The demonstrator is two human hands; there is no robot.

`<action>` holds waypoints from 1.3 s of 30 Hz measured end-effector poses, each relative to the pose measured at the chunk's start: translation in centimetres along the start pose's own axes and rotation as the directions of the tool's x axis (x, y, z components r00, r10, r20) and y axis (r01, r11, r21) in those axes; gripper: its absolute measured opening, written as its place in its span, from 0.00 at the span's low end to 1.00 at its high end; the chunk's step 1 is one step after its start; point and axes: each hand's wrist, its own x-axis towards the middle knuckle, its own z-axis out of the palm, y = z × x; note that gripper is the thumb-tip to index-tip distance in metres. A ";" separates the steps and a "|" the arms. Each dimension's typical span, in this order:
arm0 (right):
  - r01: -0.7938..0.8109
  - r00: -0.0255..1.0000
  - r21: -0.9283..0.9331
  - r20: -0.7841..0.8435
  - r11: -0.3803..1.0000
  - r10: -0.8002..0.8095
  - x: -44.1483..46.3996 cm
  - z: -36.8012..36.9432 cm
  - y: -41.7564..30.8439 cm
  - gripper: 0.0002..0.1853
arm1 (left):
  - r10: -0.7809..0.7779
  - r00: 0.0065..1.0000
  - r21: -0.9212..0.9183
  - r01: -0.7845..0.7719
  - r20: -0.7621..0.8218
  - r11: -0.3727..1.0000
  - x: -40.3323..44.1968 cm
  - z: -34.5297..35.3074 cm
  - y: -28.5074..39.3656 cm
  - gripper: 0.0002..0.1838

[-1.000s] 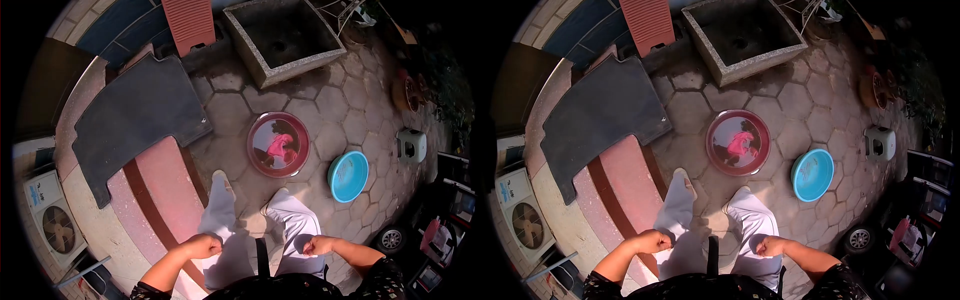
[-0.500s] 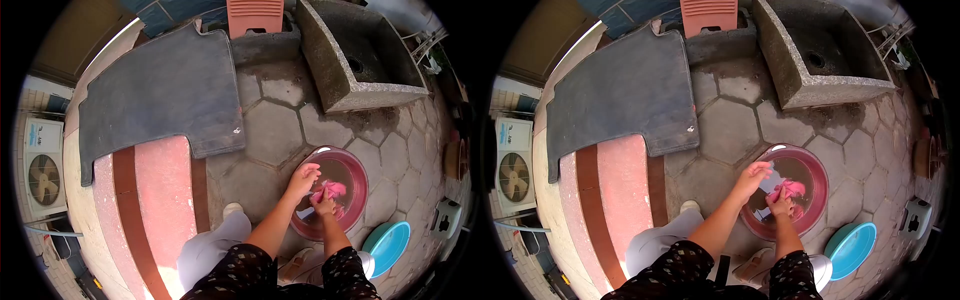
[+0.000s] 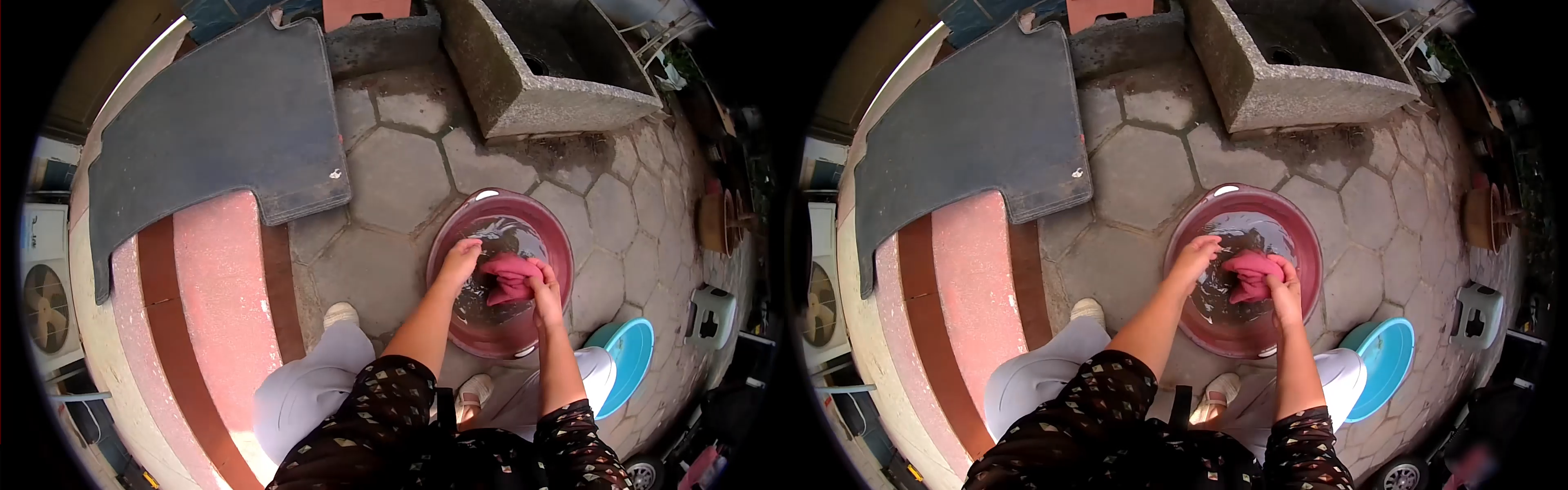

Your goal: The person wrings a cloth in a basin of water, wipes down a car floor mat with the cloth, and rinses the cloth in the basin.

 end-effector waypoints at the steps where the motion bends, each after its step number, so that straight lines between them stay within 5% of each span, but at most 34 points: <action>1: 0.037 0.999 0.050 0.024 0.998 -0.039 -0.8 -0.1 -1.7 0.21 | -0.070 0.997 0.031 0.071 -0.032 0.997 -1.2 0.0 2.0 0.16; 7: 0.153 0.977 0.289 0.100 0.945 -0.189 -5.1 -0.6 -7.4 0.21 | -0.244 0.969 -0.002 0.244 0.030 0.970 -2.1 1.2 1.6 0.25; 10: 0.125 0.967 0.444 0.147 0.887 -0.210 -5.7 -1.0 -8.8 0.24 | -0.305 0.935 -0.050 0.319 0.182 0.947 -1.9 2.3 0.7 0.32; 12: 0.101 0.958 0.454 0.196 0.885 -0.210 -5.9 -1.1 -9.4 0.28 | -0.336 0.914 -0.306 0.394 0.226 0.866 -1.9 3.3 0.7 0.37; 14: -0.064 0.911 0.649 0.349 0.758 -0.221 -6.1 -0.3 -9.8 0.30 | -0.333 0.911 -0.342 0.401 0.242 0.850 -1.8 3.9 0.8 0.41; 17: -0.079 0.916 0.649 0.347 0.756 -0.203 -5.6 0.2 -9.6 0.31 | -0.142 0.797 -0.529 0.511 0.588 0.678 -1.4 4.1 1.2 0.35; 18: -0.075 0.917 0.652 0.343 0.755 -0.205 -5.3 0.1 -9.3 0.31 | -0.143 0.794 -0.524 0.513 0.590 0.680 -1.4 4.1 1.1 0.35; 20: -0.007 0.951 0.390 0.288 0.921 -0.115 -4.1 -0.2 -8.3 0.32 | -0.116 0.835 -0.454 0.402 0.537 0.795 -1.3 4.0 1.2 0.30; 22: -0.028 0.963 0.402 0.257 0.915 -0.083 -3.0 -0.6 -7.2 0.34 | -0.211 0.844 -0.422 0.444 0.493 0.790 -1.2 3.3 1.0 0.24; 26: -0.032 0.993 0.193 0.114 0.981 0.010 0.7 -2.8 -1.7 0.31 | -0.194 0.957 -0.434 0.272 0.215 0.859 -0.8 2.3 -0.1 0.15; 27: 0.022 0.995 -0.036 0.099 0.999 -0.018 1.6 -3.4 0.1 0.30 | -0.098 0.988 -0.445 0.143 0.122 0.884 0.2 2.0 -1.4 0.13; 28: 0.080 0.993 -0.259 0.104 0.962 -0.055 2.5 -3.5 1.4 0.29 | 0.007 1.000 -0.443 0.000 0.015 0.897 0.8 1.6 -2.0 0.12; 30: 0.448 0.885 -0.695 0.255 0.562 -0.390 2.8 -3.3 3.7 0.32 | 0.125 0.976 -0.293 -0.173 -0.176 0.940 1.8 1.4 -2.9 0.14; 32: 0.335 0.938 -0.842 0.257 0.422 -0.232 3.0 -3.1 5.4 0.36 | 0.305 0.927 0.117 -0.285 -0.217 0.951 2.5 0.8 -4.7 0.09; 34: 0.130 0.984 -0.968 0.098 0.217 -0.152 1.4 -0.5 6.0 0.36 | 0.308 0.932 0.219 -0.266 -0.189 0.939 2.2 0.8 -5.5 0.11; 36: -0.015 0.977 -0.987 -0.049 0.162 -0.209 0.9 0.4 8.0 0.40 | 0.267 0.956 0.369 -0.206 -0.123 0.906 2.3 0.3 -7.0 0.15; 39: 0.022 0.983 -0.976 -0.018 0.217 -0.182 3.5 -1.6 11.4 0.37 | 0.156 0.978 0.364 -0.097 -0.136 0.926 1.8 0.3 -6.6 0.15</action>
